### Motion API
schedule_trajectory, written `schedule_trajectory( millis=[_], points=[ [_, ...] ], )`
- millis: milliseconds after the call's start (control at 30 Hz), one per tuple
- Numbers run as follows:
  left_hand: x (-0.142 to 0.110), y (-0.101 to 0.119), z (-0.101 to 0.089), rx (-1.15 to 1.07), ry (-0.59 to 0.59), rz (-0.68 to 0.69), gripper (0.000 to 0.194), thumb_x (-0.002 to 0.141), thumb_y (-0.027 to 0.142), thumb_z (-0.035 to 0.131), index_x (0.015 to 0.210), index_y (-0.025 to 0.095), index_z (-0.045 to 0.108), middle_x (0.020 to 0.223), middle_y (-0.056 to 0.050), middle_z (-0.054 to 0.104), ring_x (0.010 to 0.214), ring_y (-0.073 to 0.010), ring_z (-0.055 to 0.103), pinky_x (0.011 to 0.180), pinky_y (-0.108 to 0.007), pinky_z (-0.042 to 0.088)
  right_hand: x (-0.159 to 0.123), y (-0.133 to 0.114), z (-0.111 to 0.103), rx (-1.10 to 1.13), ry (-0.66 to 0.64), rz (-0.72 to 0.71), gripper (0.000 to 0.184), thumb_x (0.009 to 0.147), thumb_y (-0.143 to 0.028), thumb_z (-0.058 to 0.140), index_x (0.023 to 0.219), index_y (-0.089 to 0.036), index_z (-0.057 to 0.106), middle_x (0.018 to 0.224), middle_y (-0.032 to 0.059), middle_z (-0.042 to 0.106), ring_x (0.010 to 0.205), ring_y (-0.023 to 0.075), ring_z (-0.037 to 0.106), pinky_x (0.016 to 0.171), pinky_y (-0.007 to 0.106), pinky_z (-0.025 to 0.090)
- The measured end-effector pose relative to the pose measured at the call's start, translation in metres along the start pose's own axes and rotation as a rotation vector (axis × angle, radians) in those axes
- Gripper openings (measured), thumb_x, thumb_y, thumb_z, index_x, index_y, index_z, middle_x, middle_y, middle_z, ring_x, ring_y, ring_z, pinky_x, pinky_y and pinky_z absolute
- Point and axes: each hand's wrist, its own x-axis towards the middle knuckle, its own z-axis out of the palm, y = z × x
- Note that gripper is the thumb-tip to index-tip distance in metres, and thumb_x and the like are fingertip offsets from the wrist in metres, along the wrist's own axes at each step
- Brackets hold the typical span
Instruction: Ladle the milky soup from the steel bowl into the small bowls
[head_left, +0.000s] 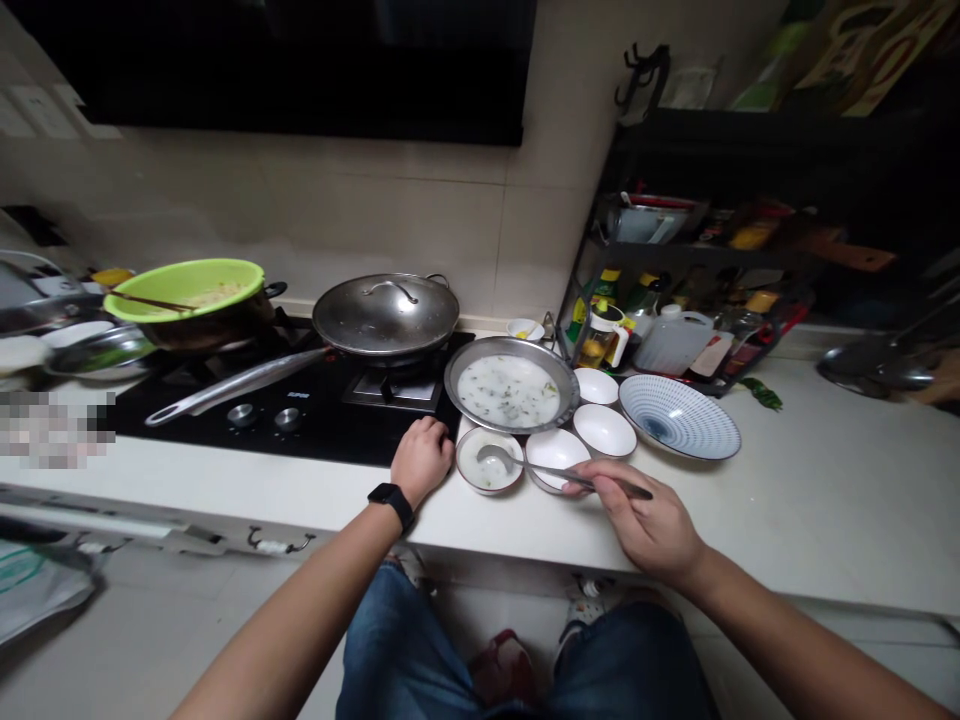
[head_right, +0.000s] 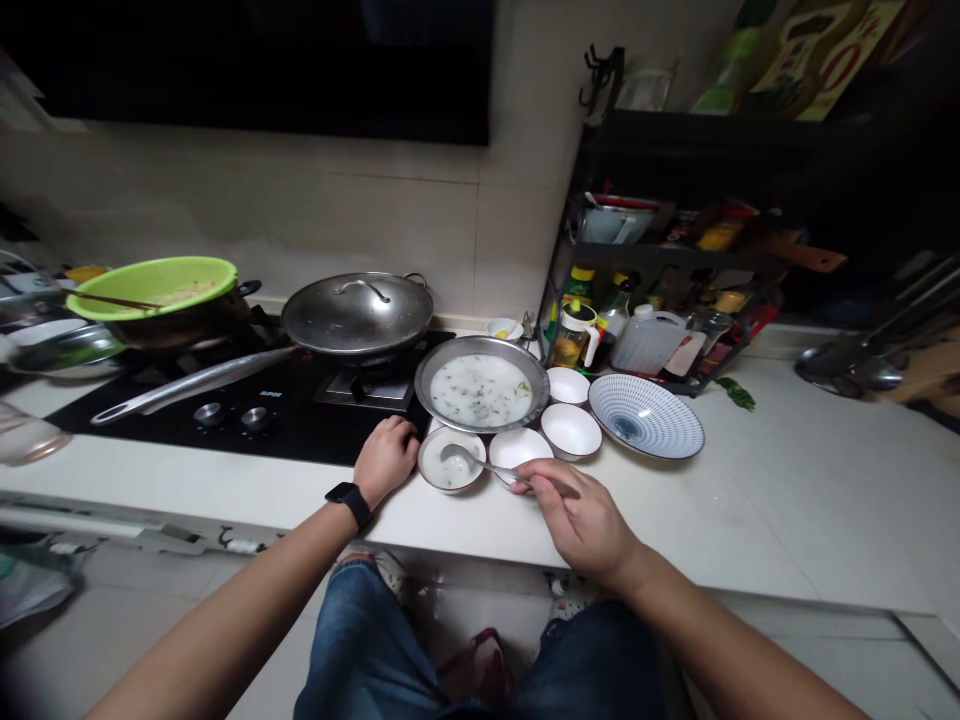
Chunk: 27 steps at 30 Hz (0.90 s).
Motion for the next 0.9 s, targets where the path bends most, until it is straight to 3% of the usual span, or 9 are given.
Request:
schedule_trajectory(
  millis=[100, 200, 333, 500, 700, 900],
  points=[
    [0.000, 0.001, -0.001, -0.008, -0.005, -0.006, 0.017, 0.094, 0.017, 0.054, 0.091, 0.022, 0.070, 0.103, -0.010, 0.070, 0.100, -0.0272, 0.062, 0.094, -0.042, 0.051, 0.004, 0.004, 0.008, 0.168, 0.076, 0.357, 0.028, 0.107, -0.045, 0.054, 0.105, -0.022, 0.069, 0.077, 0.0076, 0.082, 0.073, 0.0241, 0.082, 0.073, 0.034, 0.069],
    [0.001, 0.001, -0.002, -0.017, -0.012, -0.008, 0.017, 0.094, 0.017, 0.054, 0.091, 0.022, 0.070, 0.103, -0.010, 0.070, 0.100, -0.0270, 0.062, 0.095, -0.042, 0.051, 0.015, 0.013, 0.011, 0.385, 0.213, 0.670, 0.043, 0.096, -0.063, 0.066, 0.098, -0.021, 0.064, 0.068, 0.0068, 0.077, 0.065, 0.0268, 0.081, 0.064, 0.037, 0.070],
    [0.001, 0.001, -0.002, -0.021, -0.009, -0.004, 0.017, 0.094, 0.017, 0.054, 0.090, 0.022, 0.070, 0.102, -0.009, 0.070, 0.100, -0.0268, 0.063, 0.094, -0.041, 0.052, 0.031, 0.025, 0.008, 0.549, 0.334, 0.865, 0.036, 0.087, -0.052, 0.079, 0.089, -0.019, 0.063, 0.065, 0.0058, 0.074, 0.060, 0.0272, 0.080, 0.057, 0.035, 0.069],
    [0.001, 0.001, -0.002, -0.028, -0.013, -0.008, 0.017, 0.094, 0.017, 0.055, 0.090, 0.023, 0.070, 0.103, -0.009, 0.070, 0.101, -0.0270, 0.063, 0.095, -0.041, 0.052, 0.043, 0.030, -0.006, 0.582, 0.323, 0.891, 0.018, 0.093, -0.036, 0.072, 0.090, -0.019, 0.065, 0.068, 0.0091, 0.076, 0.065, 0.0281, 0.082, 0.060, 0.035, 0.071],
    [0.001, 0.002, -0.003, -0.027, -0.020, -0.015, 0.017, 0.095, 0.018, 0.054, 0.090, 0.022, 0.070, 0.103, -0.010, 0.070, 0.100, -0.0272, 0.063, 0.094, -0.042, 0.052, 0.073, 0.041, -0.023, 0.540, 0.390, 0.862, 0.010, 0.093, -0.028, 0.067, 0.090, -0.018, 0.064, 0.064, 0.0087, 0.075, 0.067, 0.0279, 0.082, 0.066, 0.036, 0.072],
    [0.001, 0.002, -0.003, -0.018, -0.016, -0.013, 0.016, 0.095, 0.018, 0.054, 0.091, 0.022, 0.069, 0.103, -0.010, 0.070, 0.101, -0.0270, 0.062, 0.095, -0.042, 0.051, 0.106, 0.084, -0.009, 0.434, 0.429, 0.734, 0.018, 0.096, -0.038, 0.067, 0.092, -0.021, 0.061, 0.063, 0.0045, 0.073, 0.068, 0.0258, 0.082, 0.064, 0.034, 0.071]
  ],
)
